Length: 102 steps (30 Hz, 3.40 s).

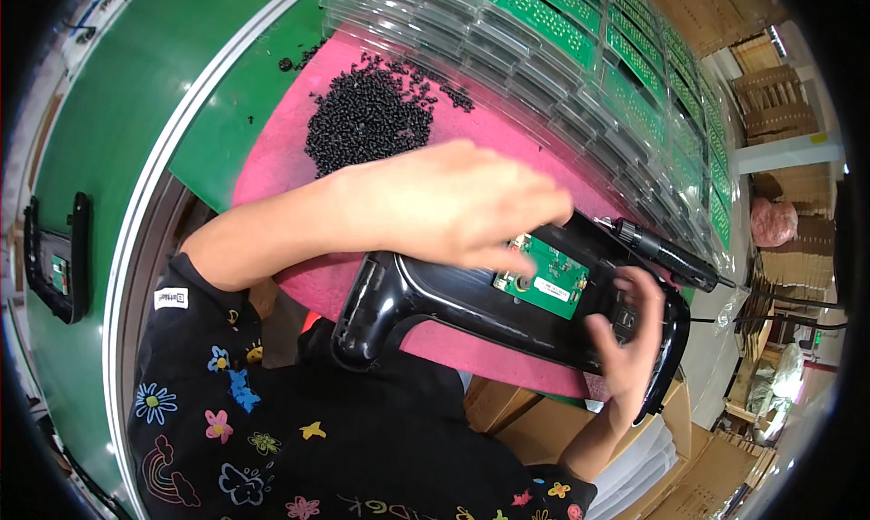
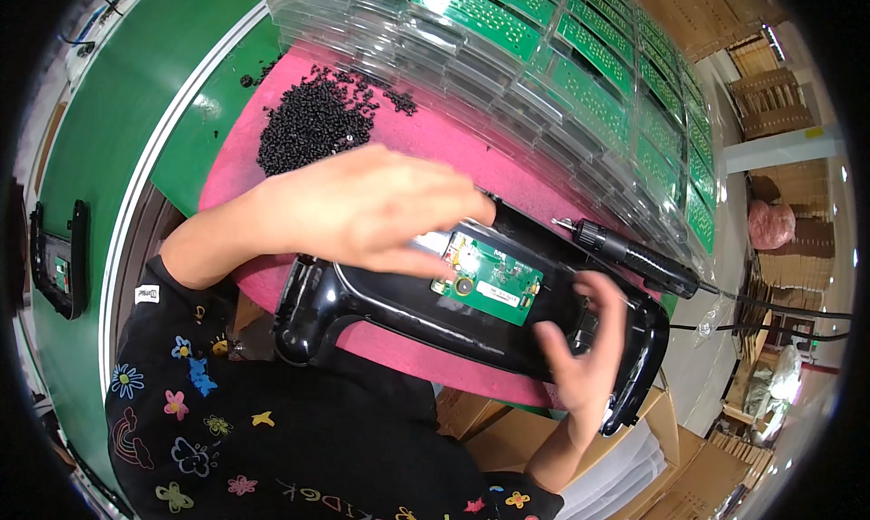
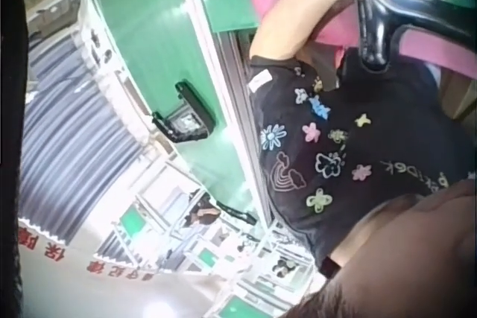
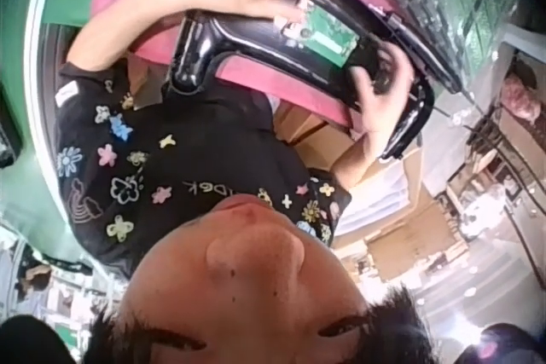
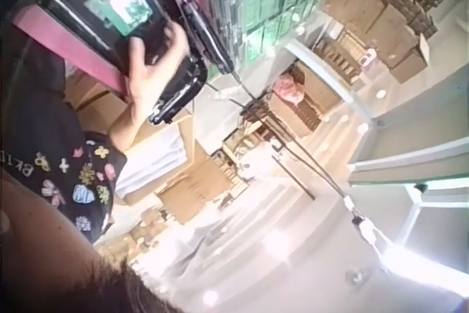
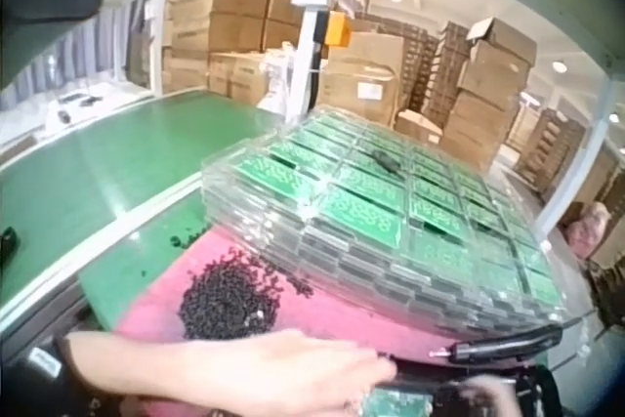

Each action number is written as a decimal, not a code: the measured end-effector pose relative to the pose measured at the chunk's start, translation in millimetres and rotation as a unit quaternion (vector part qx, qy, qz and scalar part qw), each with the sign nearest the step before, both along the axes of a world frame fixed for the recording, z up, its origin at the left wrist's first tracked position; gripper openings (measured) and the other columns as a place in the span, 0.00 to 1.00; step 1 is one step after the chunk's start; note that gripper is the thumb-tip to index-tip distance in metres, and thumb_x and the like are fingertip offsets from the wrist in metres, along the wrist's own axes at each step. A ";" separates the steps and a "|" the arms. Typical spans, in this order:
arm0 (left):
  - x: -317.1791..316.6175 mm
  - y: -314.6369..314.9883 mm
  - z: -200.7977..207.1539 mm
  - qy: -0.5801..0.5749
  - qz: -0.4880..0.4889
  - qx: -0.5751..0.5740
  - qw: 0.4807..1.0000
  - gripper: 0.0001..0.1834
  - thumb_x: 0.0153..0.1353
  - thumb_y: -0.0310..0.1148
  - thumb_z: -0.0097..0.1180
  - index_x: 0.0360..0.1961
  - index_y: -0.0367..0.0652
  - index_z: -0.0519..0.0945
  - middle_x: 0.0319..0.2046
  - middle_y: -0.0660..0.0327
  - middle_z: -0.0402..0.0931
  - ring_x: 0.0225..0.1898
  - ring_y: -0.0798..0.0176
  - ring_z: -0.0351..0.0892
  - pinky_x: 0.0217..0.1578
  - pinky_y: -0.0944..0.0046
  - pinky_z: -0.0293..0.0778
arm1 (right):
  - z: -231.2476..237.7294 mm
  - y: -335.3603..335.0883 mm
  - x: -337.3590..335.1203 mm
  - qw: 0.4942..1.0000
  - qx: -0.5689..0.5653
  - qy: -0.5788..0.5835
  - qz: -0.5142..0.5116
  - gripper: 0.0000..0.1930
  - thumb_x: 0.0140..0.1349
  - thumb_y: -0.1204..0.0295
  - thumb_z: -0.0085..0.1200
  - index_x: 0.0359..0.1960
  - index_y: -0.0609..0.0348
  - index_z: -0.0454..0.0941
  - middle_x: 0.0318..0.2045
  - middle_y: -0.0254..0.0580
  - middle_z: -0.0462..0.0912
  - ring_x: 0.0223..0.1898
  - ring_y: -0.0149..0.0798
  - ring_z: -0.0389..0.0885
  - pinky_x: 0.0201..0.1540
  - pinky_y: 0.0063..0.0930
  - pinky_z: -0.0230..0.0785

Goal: Installing circuit boards into plastic housings and securing them with screws using an electric screwdriver.

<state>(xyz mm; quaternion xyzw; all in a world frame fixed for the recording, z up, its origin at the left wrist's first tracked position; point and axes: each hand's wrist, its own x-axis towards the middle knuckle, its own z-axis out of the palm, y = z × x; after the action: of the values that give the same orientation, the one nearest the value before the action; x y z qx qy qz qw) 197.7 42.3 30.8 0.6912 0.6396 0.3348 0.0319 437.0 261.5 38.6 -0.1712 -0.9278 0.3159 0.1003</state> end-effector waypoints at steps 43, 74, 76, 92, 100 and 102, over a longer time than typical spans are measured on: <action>0.2 20.0 3.7 -0.173 0.016 0.119 0.978 0.07 0.53 0.19 0.66 0.34 0.37 0.85 0.33 0.58 0.84 0.35 0.61 0.85 0.37 0.65 0.80 | 23.2 -21.8 -68.5 0.592 -0.677 0.432 0.065 0.13 0.68 0.66 0.56 0.46 0.54 0.67 0.31 0.31 0.70 0.40 0.33 0.70 0.60 0.40 0.58; 13.7 20.6 -0.2 0.046 -0.006 0.117 0.992 0.13 0.46 0.26 0.69 0.34 0.37 0.79 0.28 0.57 0.78 0.31 0.55 0.81 0.27 0.60 0.77 | 17.4 -31.0 -52.4 0.643 -0.621 0.427 0.139 0.17 0.62 0.67 0.60 0.47 0.49 0.65 0.31 0.26 0.70 0.40 0.30 0.69 0.60 0.36 0.55; 13.9 18.1 -1.4 0.056 0.006 0.126 0.990 0.11 0.45 0.25 0.68 0.32 0.37 0.80 0.27 0.58 0.78 0.29 0.56 0.82 0.25 0.62 0.77 | 17.0 -34.0 -52.9 0.652 -0.611 0.426 0.142 0.17 0.62 0.67 0.60 0.47 0.48 0.64 0.31 0.26 0.71 0.40 0.30 0.69 0.60 0.36 0.55; 15.8 17.1 1.9 -0.291 0.007 0.036 0.956 0.02 0.59 0.20 0.60 0.33 0.31 0.83 0.29 0.54 0.83 0.28 0.64 0.83 0.30 0.68 0.77 | 35.2 -20.4 -38.9 0.594 -0.603 0.515 0.136 0.16 0.56 0.72 0.63 0.40 0.49 0.67 0.28 0.23 0.71 0.36 0.26 0.69 0.57 0.31 0.57; 15.0 16.3 0.1 -0.264 0.000 0.015 0.964 0.04 0.56 0.19 0.63 0.33 0.31 0.83 0.30 0.53 0.83 0.29 0.60 0.83 0.32 0.65 0.77 | 26.5 -15.7 -38.2 0.610 -0.603 0.485 0.172 0.15 0.60 0.66 0.63 0.45 0.46 0.71 0.31 0.21 0.74 0.38 0.27 0.71 0.59 0.33 0.56; 15.1 18.2 0.5 -0.259 -0.003 0.007 0.966 0.05 0.55 0.19 0.63 0.33 0.31 0.83 0.30 0.53 0.83 0.30 0.59 0.83 0.32 0.64 0.77 | 32.6 -23.7 -39.2 0.605 -0.610 0.489 0.152 0.15 0.58 0.69 0.64 0.42 0.47 0.69 0.29 0.22 0.73 0.37 0.26 0.71 0.58 0.32 0.56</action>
<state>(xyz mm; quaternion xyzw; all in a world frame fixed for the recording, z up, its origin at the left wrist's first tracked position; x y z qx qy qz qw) 212.8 60.5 31.3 0.5829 0.6051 0.5070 0.1924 397.7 237.8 71.2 0.1304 -0.3458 0.8558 0.3619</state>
